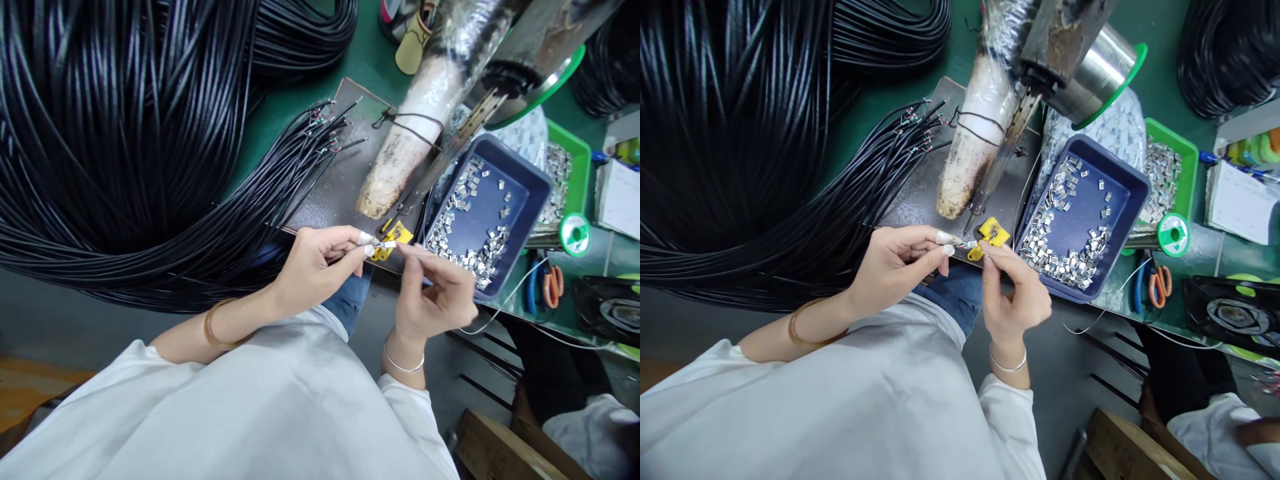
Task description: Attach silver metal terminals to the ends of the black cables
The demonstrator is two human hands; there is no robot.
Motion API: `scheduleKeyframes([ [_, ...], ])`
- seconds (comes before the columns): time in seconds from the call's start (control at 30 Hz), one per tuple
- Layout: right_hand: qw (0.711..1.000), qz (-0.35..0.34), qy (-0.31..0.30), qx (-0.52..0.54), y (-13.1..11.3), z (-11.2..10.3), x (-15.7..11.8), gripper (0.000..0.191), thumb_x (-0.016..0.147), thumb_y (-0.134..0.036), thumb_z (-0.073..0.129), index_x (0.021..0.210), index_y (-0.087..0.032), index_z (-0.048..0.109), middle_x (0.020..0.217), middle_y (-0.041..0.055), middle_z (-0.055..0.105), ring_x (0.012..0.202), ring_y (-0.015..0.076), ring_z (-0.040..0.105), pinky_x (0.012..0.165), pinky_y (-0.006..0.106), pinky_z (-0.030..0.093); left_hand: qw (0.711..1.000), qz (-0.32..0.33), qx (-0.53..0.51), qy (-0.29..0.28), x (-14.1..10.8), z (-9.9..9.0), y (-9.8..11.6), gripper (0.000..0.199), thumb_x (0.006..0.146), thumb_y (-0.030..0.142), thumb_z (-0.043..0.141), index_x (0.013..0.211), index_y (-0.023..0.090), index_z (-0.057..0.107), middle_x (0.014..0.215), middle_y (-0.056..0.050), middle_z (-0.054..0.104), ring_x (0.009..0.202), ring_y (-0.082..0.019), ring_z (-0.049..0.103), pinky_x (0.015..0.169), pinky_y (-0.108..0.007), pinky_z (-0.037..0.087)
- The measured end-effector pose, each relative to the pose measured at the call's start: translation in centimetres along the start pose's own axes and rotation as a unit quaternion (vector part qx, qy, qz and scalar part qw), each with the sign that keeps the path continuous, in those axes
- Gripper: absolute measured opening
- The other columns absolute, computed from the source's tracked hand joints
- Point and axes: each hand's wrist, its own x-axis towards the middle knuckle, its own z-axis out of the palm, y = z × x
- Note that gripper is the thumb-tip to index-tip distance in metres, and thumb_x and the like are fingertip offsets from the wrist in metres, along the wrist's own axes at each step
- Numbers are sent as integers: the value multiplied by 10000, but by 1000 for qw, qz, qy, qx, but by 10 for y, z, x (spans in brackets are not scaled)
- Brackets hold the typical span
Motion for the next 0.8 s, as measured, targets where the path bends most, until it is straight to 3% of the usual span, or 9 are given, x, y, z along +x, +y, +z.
scheduleKeyframes([
  [0.13,997,17,-63,35,-3,6,-3,184,810,-66,697,913,-205,632,1006,15,746,916,164,745,758,322,659,994,79,68,26,0,1,-2,132,898,205,633,942,128,732,632,-2,691,523,-83,608,518,-179,467],
  [0.27,996,35,-69,36,-1,9,-2,161,826,-91,690,918,-215,642,1008,7,731,917,153,734,740,315,657,966,190,159,75,4,3,-5,105,872,146,655,920,116,742,633,12,700,479,-55,563,499,-165,436],
  [0.37,997,31,-56,31,-2,11,1,181,806,-81,711,915,-216,661,991,4,731,912,150,727,712,300,652,945,238,202,96,6,3,-6,101,868,122,655,918,127,743,709,4,747,486,-41,559,517,-154,441],
  [0.57,1000,4,-25,15,-5,14,4,177,771,-56,741,837,-206,673,927,-8,739,875,139,725,759,315,640,935,262,220,94,7,1,-4,128,879,103,634,945,140,737,780,-4,773,542,-44,615,554,-140,464],
  [0.8,999,12,-32,25,-3,14,0,167,786,-69,724,851,-201,645,934,2,744,870,144,731,705,301,633,945,234,212,84,4,0,-5,111,870,114,647,939,130,733,712,10,745,475,-34,538,511,-147,430],
])
